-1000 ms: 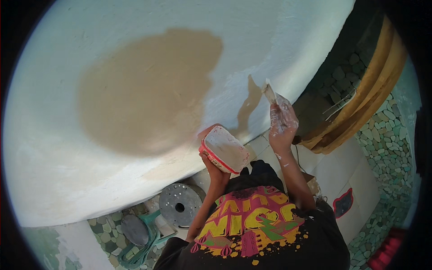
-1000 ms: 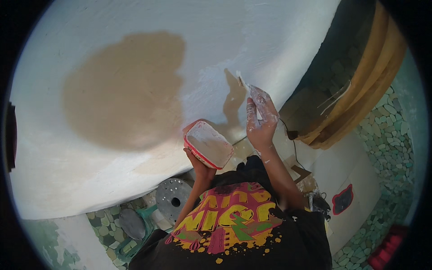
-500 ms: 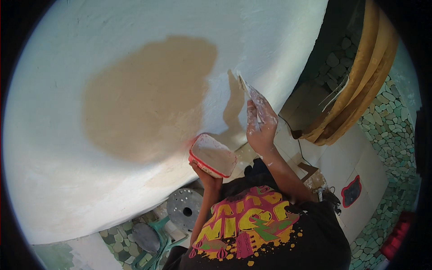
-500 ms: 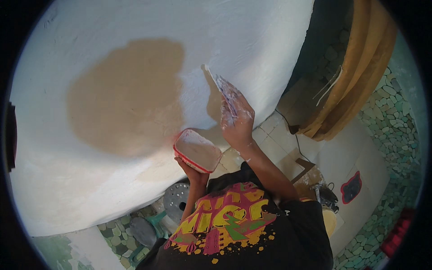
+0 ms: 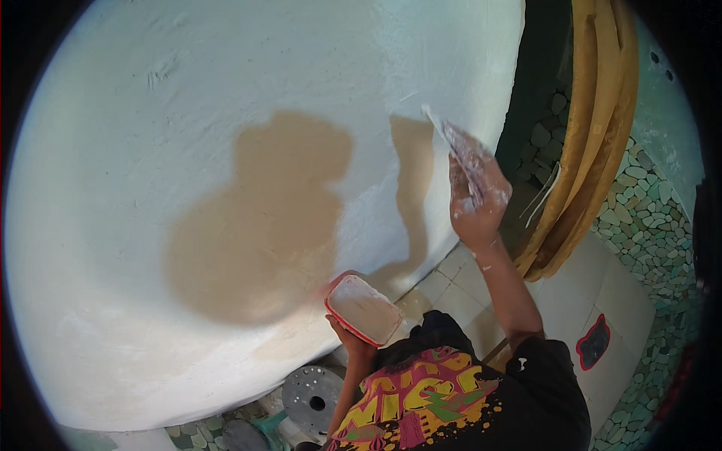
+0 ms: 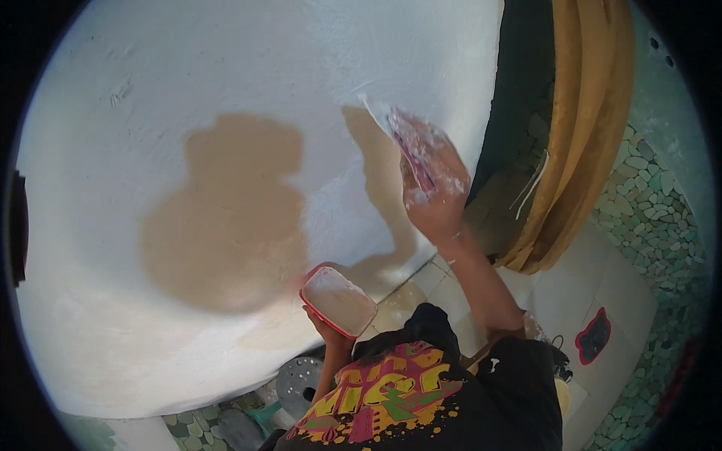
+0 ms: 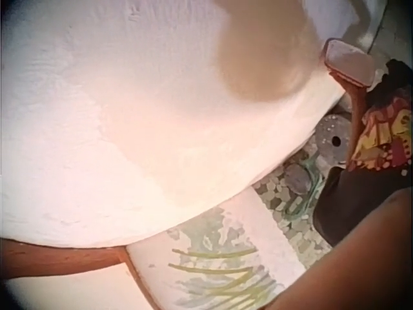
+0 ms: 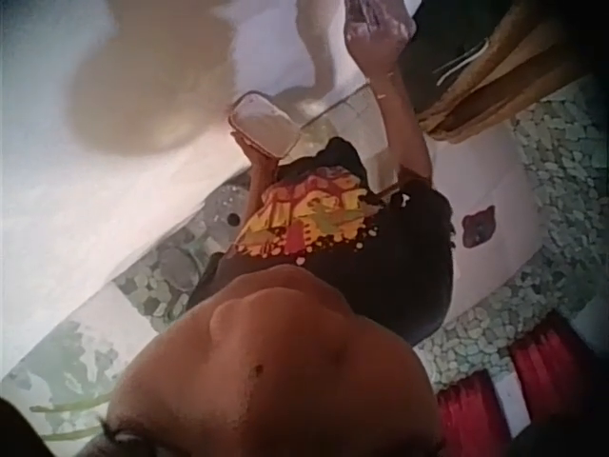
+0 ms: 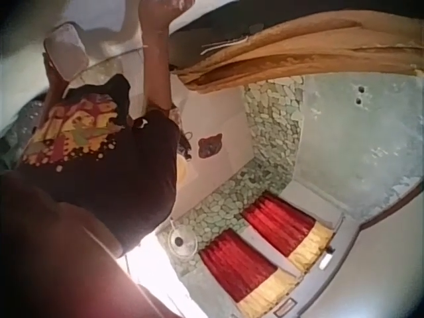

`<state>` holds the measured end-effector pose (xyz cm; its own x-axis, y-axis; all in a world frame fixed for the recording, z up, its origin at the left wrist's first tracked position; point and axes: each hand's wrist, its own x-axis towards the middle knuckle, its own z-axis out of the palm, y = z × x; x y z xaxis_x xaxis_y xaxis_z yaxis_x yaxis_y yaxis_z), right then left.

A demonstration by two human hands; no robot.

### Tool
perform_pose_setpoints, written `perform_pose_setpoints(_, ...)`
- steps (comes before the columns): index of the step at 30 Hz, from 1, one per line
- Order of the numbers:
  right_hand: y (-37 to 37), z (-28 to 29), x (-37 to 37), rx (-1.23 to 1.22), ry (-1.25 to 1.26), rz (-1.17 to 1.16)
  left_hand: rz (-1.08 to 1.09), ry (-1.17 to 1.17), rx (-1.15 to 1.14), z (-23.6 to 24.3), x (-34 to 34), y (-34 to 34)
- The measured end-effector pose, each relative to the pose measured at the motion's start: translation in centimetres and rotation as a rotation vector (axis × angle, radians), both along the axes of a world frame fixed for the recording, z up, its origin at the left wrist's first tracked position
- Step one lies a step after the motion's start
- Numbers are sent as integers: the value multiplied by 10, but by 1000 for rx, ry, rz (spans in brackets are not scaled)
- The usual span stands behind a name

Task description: Applying and smoothing white putty on a wall using a scraper tool.

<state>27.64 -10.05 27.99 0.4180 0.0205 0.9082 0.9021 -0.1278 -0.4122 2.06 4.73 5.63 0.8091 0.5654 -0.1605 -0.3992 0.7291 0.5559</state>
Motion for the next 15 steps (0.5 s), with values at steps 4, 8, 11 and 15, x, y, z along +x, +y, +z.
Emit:
perform_pose_setpoints(4, 8, 46, 21, 2, -253, -72, 105, 68, 200, -14, 7, 6)
perform_pose_setpoints(8, 17, 74, 31, -20, -374, -115, 110, 66, 139, -19, 13, 7)
perform_pose_setpoints(11, 27, 87, 43, -59, -472, -161, 118, 29, 21, -31, 17, 14)
perform_pose_setpoints(15, 36, 98, 48, -97, -528, -181, 67, -61, 120, -27, 22, 13)
